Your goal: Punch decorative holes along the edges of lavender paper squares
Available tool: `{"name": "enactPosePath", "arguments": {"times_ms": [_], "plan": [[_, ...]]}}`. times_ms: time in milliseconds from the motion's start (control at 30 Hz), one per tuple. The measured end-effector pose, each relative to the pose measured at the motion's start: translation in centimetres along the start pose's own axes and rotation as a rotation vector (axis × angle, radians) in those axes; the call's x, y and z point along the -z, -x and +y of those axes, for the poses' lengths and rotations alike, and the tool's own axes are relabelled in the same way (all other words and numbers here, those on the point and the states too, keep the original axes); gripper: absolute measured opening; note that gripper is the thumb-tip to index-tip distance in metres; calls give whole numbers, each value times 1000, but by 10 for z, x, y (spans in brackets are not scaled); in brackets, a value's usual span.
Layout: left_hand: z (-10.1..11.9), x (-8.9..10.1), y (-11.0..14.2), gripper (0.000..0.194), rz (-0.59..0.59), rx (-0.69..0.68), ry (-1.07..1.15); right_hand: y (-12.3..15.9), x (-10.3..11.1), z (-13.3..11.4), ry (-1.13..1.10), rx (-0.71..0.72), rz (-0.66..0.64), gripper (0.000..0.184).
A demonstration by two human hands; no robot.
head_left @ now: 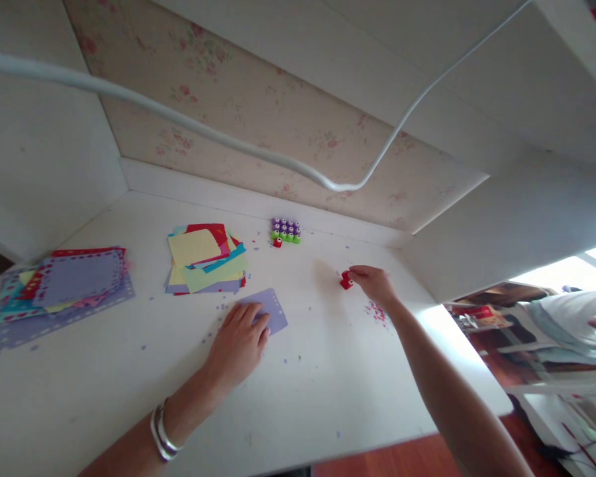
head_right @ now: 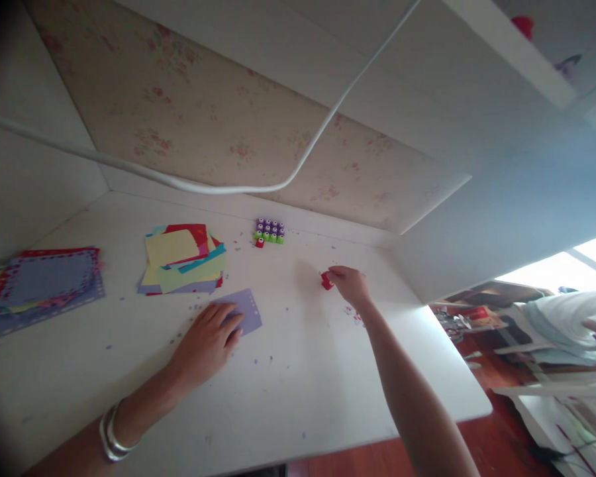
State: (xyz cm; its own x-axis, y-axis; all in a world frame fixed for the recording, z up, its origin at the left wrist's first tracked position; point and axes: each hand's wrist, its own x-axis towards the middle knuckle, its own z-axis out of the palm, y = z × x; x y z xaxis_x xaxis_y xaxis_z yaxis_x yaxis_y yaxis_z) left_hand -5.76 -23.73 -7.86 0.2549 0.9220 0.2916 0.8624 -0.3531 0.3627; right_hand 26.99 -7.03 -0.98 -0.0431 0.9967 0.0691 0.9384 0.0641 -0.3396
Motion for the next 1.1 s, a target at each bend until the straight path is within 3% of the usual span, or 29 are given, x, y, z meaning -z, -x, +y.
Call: {"name": "enactPosePath", "arguments": {"times_ms": [267,433,733,900,1100], "plan": [[-2,-1,0,25,8,6,15,-35,-5,10,167,13,-18,21],[-3,0,0,25,1,3,17,-45,3,21,207,21,-66,20],[-3,2,-1,25,-6,-2,15,-34,-2,33,231,41,-190,26],[-3,2,-1,24,-14,-2,20,-32,-4,24,291,42,-137,33],[-4,2,-1,25,-22,-10,2,-27,-9,16,342,144,-263,19]]}}
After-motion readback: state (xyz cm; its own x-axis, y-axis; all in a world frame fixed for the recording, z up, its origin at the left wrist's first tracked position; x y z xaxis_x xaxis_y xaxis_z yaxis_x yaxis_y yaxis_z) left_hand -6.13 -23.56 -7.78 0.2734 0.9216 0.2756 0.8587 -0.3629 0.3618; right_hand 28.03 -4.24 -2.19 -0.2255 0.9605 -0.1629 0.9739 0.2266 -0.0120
